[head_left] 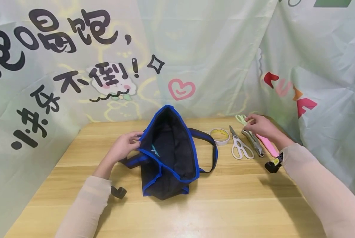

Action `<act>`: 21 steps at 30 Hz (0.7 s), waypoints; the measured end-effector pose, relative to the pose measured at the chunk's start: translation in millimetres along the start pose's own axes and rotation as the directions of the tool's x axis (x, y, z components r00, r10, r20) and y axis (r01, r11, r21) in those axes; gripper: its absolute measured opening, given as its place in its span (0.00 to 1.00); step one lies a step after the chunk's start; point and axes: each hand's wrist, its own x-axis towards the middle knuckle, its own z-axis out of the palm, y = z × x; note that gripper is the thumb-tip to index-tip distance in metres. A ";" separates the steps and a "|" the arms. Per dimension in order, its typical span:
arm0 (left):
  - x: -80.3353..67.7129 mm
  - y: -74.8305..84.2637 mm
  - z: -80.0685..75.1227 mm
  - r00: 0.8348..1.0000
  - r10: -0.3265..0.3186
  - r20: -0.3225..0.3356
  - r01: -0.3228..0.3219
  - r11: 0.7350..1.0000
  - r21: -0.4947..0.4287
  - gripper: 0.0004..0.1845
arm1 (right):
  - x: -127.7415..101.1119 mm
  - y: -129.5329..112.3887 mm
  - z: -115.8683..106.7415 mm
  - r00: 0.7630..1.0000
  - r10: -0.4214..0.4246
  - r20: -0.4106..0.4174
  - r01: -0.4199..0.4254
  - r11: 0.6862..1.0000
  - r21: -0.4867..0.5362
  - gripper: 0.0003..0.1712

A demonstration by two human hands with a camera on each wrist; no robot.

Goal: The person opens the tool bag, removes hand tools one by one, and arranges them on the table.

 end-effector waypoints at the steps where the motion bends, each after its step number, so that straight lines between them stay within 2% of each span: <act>1: -0.1 -0.4 0.1 1.000 -0.001 -0.002 0.001 1.000 0.003 0.24 | -1.5 5.8 -2.7 1.000 0.008 0.000 -0.008 1.000 -0.009 0.27; 12: -0.9 0.3 0.2 1.000 -0.012 -0.007 0.012 1.000 0.013 0.24 | -15.7 75.4 -26.4 0.998 0.063 -0.026 -0.064 0.997 -0.050 0.32; 18: 0.0 -1.0 -0.1 1.000 -0.016 -0.007 0.016 1.000 0.020 0.24 | -24.8 99.9 -32.0 0.995 0.085 -0.059 -0.091 0.989 -0.116 0.30; 21: 0.0 -1.4 0.4 1.000 -0.022 -0.006 0.022 1.000 0.022 0.24 | -27.1 110.5 -31.8 0.992 0.113 -0.062 -0.120 0.987 -0.109 0.31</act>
